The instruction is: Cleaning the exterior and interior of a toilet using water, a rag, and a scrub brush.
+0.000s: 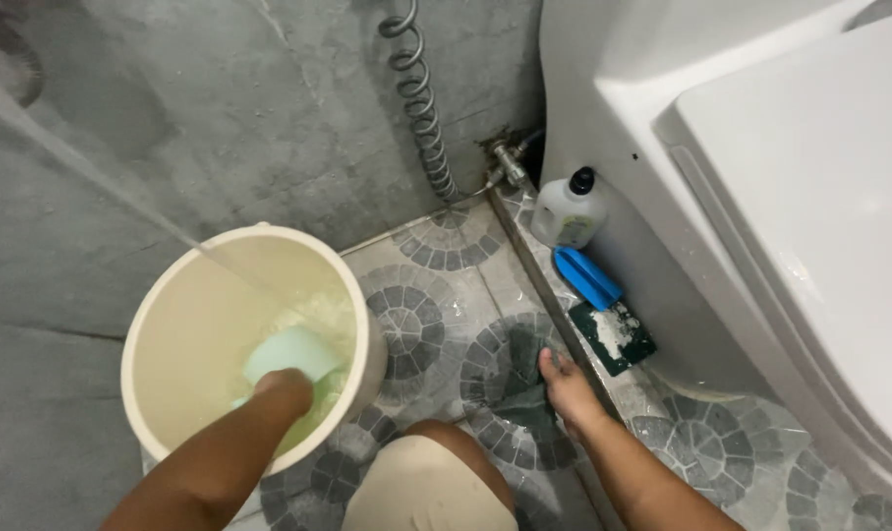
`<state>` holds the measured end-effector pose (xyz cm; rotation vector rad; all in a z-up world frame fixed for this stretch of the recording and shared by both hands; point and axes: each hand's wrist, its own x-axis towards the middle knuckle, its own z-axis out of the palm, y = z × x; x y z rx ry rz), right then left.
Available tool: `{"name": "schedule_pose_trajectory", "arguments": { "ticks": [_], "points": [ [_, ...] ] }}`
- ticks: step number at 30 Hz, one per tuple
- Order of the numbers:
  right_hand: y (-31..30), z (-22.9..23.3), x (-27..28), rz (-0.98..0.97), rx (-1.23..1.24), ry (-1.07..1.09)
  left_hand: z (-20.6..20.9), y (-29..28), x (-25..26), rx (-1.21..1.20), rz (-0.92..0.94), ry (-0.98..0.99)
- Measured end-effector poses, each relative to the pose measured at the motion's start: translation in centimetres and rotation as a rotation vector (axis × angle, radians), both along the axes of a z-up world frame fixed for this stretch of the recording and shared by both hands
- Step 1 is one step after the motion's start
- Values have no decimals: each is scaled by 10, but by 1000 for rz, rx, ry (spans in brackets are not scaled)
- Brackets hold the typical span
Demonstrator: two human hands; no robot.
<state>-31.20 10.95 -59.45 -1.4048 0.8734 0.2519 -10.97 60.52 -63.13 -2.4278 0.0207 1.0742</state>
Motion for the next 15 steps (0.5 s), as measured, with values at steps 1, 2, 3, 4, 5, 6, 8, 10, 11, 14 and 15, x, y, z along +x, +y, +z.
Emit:
{"name": "schedule_pose_trajectory", "arguments": {
  "ticks": [1,2,3,4,5,6,8,10,11,14,15],
  "points": [
    [1,-2,-3,18,-9,-5,1,0,-6,-97,125,73],
    [1,12,0,27,-7,-9,15,5,-8,-95,134,69],
    [1,27,2,-18,129,9,30,10,-12,-314,326,126],
    [1,42,9,-67,264,19,46,13,-6,-540,504,172],
    [2,54,19,-62,265,6,72,14,-8,-543,504,158],
    [7,64,16,-146,358,63,94,15,-16,-731,770,177],
    [10,72,16,-234,450,126,134,11,-35,-915,1039,198],
    [8,70,21,-301,586,105,173,3,-57,-1094,1172,40],
    [9,75,25,-297,583,110,197,-9,-65,-1095,1179,41],
    [20,85,47,-263,713,169,273,-44,-80,-1249,1116,-126],
    [25,85,55,-259,615,107,296,-59,-82,-1280,1055,-179]
  ]
}}
